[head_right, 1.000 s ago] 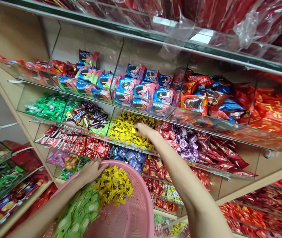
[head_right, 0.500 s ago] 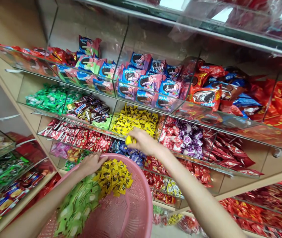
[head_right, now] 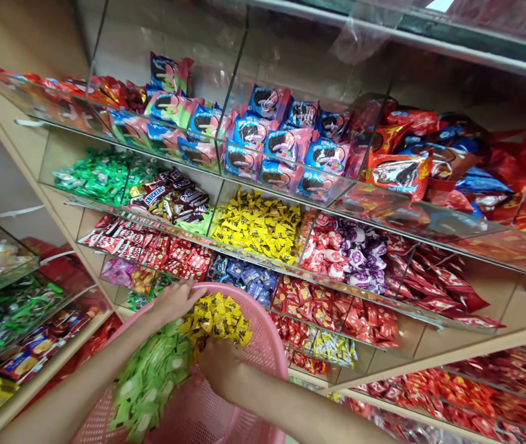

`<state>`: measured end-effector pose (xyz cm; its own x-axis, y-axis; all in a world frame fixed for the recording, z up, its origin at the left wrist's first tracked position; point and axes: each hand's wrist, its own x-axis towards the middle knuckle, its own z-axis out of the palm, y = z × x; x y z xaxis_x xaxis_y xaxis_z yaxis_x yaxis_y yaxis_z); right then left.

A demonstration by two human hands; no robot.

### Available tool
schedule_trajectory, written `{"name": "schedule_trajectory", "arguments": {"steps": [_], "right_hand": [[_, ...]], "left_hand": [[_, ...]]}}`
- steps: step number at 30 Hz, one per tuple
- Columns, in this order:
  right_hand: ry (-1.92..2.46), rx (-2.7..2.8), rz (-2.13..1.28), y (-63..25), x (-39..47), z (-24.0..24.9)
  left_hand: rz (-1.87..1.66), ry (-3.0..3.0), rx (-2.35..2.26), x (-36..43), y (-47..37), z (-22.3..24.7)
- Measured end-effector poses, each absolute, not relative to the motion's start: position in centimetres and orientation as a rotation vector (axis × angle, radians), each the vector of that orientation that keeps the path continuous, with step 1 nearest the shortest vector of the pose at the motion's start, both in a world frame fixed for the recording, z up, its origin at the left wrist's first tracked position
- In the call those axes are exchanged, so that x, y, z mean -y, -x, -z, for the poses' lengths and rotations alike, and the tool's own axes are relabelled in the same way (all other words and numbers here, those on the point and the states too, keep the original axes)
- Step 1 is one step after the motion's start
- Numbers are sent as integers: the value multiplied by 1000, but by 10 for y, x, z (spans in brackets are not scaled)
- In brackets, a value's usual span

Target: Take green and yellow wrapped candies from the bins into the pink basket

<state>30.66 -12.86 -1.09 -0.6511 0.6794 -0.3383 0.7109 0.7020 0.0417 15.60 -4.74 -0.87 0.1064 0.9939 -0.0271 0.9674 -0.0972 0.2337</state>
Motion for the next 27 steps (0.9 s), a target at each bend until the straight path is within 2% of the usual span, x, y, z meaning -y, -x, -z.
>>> {"name": "schedule_trajectory", "arguments": {"steps": [3,10,27], "right_hand": [[-1156,-2462,83,-296,135,21],[-1224,-2584,115,-305,136,17],[-1133,-2707,87,-314,133,22]], "left_hand": [[-201,-2194,-1972,50,-154,9],[-204,-2171,-1967,52,-153,9],[-187,-2207,-1946,47,-160,14]]}}
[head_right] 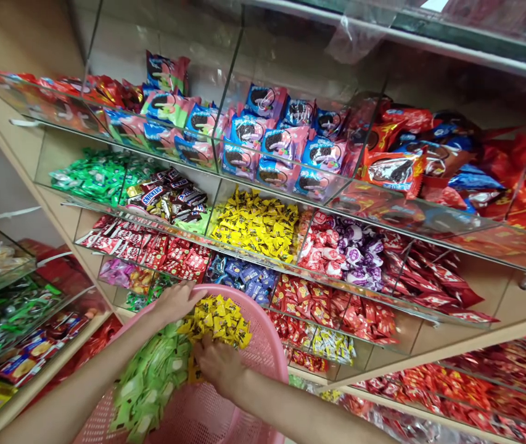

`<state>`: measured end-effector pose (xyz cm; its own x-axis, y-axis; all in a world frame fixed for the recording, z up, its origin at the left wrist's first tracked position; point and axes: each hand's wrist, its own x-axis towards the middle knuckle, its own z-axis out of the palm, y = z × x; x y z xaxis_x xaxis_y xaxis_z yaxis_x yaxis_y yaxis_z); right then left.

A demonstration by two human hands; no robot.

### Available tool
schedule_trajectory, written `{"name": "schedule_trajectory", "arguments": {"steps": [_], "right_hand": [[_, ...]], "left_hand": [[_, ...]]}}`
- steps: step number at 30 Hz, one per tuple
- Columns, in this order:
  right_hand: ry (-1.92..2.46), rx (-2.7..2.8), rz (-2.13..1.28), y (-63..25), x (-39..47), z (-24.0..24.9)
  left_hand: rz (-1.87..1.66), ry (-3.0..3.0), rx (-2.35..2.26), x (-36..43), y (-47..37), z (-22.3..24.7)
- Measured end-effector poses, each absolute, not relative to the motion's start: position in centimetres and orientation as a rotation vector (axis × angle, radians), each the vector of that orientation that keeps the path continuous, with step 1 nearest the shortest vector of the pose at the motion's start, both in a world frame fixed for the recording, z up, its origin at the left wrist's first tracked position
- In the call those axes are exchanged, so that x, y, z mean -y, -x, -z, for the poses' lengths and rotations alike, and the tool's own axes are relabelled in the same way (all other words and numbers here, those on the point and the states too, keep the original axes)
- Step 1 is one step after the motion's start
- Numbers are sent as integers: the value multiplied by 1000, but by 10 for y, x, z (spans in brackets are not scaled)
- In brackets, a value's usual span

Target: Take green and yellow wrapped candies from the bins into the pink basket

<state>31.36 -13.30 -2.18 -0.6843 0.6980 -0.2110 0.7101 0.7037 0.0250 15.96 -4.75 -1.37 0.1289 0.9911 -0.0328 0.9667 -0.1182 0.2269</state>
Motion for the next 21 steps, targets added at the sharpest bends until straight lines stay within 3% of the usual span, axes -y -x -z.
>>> {"name": "schedule_trajectory", "arguments": {"steps": [5,10,15,21], "right_hand": [[-1113,-2675,168,-313,133,-9],[-1152,-2870,229,-336,102,-91],[-1333,-3073,-59,-375,39,-163],[-1381,-2805,-188,-393,-22,-162]], "left_hand": [[-195,-2193,-1956,45,-158,13],[-198,-2184,-1979,43,-154,13],[-221,-2171,-1951,42,-152,13],[-267,-2173,-1944,41,-151,15]]}}
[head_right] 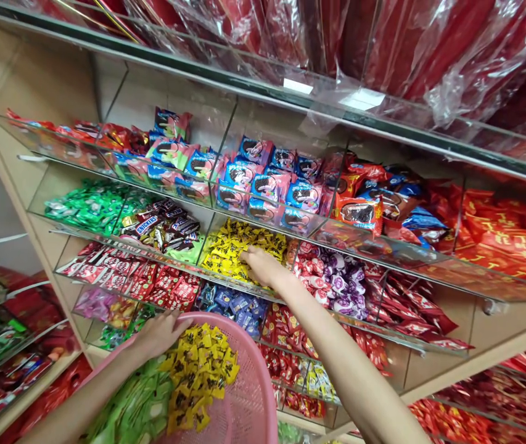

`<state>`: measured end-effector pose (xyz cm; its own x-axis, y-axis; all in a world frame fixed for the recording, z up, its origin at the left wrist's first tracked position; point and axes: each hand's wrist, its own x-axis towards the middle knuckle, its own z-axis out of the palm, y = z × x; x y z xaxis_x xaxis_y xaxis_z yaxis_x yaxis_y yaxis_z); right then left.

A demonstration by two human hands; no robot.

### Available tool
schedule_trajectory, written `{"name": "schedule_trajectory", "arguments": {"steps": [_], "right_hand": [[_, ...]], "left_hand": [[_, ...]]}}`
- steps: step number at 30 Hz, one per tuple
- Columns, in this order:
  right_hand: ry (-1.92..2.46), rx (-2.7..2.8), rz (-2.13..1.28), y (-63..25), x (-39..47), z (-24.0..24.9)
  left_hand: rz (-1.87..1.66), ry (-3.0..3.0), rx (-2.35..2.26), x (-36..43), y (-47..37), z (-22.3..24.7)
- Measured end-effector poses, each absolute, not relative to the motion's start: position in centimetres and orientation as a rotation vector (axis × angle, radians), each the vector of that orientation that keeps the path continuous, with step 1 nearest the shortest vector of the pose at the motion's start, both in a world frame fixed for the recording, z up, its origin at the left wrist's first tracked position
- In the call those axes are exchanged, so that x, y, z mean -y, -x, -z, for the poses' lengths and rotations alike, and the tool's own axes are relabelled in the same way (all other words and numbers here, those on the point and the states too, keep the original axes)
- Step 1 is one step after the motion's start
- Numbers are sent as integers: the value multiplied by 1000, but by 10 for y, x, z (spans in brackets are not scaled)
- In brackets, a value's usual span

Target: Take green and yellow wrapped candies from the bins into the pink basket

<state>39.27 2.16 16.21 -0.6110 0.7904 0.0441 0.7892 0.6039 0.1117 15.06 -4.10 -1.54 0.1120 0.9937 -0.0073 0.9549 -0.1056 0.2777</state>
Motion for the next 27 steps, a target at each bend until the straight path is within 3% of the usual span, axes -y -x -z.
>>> {"name": "schedule_trajectory", "arguments": {"steps": [15,27], "right_hand": [[-1318,-2889,-122,-395,-52,-152],[-1596,-2585,-130,-375,-39,-148]], "left_hand": [[-290,-2140,-1963,38,-145,22],[-278,-2127,-1948,41,-144,16]]}}
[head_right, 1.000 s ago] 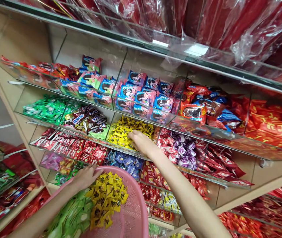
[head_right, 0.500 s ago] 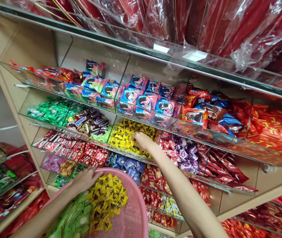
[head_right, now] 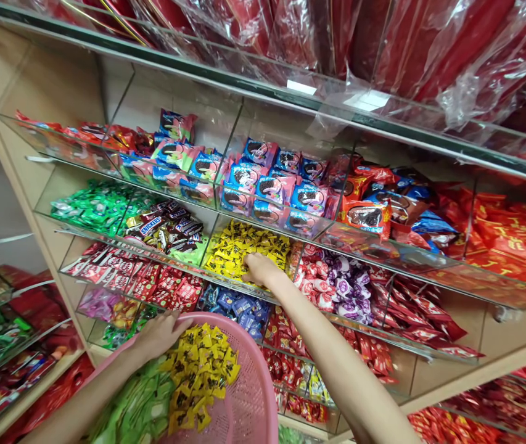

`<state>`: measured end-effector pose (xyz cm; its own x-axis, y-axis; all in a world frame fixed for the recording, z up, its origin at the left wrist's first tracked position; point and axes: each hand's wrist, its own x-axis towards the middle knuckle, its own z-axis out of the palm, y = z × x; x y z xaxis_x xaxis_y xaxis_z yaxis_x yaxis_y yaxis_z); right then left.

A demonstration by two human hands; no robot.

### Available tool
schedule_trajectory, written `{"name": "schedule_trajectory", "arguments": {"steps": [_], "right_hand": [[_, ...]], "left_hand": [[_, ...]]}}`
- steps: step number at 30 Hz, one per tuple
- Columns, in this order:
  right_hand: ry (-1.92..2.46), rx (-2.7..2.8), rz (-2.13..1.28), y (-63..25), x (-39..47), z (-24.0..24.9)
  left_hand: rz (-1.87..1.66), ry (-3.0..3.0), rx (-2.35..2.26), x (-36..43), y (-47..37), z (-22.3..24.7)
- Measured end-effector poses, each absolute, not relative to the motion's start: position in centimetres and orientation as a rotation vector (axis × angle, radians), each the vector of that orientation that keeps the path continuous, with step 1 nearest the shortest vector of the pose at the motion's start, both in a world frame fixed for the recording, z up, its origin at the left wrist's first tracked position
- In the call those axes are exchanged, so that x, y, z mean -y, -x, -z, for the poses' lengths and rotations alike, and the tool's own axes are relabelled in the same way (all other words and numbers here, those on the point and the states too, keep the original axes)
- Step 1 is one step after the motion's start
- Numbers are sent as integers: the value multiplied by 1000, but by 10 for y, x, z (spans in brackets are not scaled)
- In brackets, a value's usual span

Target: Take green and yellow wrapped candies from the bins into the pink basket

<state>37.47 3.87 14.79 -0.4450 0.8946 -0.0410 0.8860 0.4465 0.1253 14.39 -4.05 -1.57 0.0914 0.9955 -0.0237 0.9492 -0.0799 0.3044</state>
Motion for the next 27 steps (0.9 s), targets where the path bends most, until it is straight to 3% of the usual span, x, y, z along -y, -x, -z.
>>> {"name": "schedule_trajectory", "arguments": {"steps": [8,21,27], "right_hand": [[-1547,-2662,-280,-371,-33,-146],[-1357,-2996,631,-383,-44,-154],[-1276,-2895,628,-380,-50,-145]], "left_hand": [[-285,-2131,-1947,41,-144,18],[-257,-2111,-1958,45,-146,12],[-281,-2131,-1962,47,-145,13]]}}
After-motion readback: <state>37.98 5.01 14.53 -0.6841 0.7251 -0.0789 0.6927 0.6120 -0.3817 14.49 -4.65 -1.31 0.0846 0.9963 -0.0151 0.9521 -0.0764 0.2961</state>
